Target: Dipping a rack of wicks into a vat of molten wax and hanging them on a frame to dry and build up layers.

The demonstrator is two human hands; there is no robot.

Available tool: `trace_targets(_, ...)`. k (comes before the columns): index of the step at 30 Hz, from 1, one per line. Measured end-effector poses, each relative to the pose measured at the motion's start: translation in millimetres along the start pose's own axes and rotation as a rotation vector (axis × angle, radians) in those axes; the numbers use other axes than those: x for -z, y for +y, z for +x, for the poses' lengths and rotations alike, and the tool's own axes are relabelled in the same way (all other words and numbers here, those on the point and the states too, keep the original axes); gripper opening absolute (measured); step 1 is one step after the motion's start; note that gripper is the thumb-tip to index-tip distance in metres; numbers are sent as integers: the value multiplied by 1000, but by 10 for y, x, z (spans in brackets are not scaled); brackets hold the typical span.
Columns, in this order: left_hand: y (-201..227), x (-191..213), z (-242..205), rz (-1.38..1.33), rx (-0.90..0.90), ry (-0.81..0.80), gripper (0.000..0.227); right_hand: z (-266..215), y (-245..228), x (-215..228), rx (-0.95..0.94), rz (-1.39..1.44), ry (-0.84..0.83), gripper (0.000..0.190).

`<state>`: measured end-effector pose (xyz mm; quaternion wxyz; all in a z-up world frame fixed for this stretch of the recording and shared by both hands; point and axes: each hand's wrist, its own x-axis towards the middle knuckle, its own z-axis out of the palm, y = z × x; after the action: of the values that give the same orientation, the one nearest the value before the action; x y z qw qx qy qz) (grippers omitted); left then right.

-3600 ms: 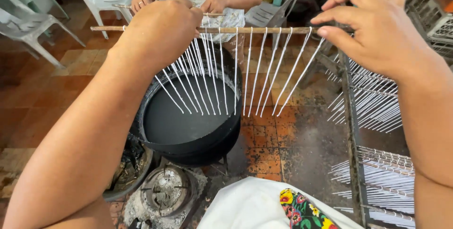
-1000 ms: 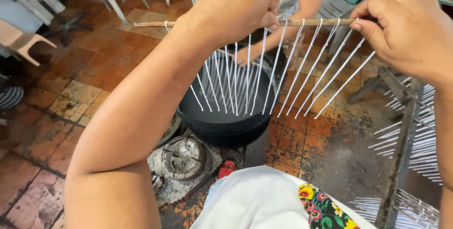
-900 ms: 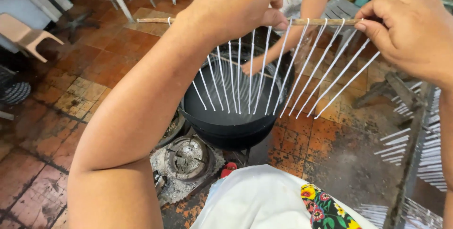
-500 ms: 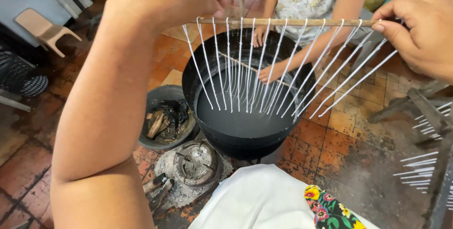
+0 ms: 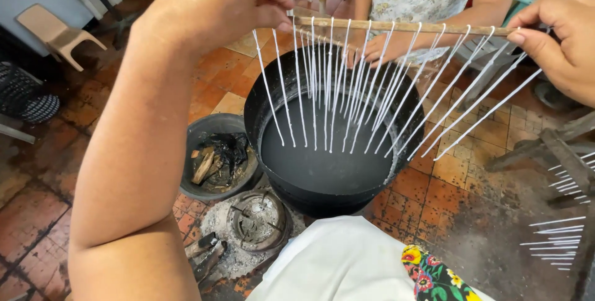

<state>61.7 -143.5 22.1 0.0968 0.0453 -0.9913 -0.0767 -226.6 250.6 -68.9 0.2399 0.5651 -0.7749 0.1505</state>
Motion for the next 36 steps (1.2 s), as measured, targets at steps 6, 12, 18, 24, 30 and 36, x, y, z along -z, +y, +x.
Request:
trace_targets(6, -109, -288, 201, -33, -302, 137, 7, 46, 17, -88, -14, 28, -17, 12)
trace_targets(12, -174, -436, 258, -33, -237, 125, 44, 120, -15, -241, 55, -123, -23, 13)
trace_targets(18, -240, -804, 437, 29, -375, 207, 36, 223, -218, -448, 38, -262, -107, 24)
trace_targets(24, -408, -1145, 508, 50, -502, 260, 8, 280, -414, -634, 41, -179, -116, 16)
trace_targets(30, -584, -1430, 481, 113, -416, 290, 7, 397, -800, -883, -162, -73, -270, 21)
trace_targets(36, -786, -1970, 496, 133, -326, 241, 6, 277, -942, -1265, -229, -24, -333, 27)
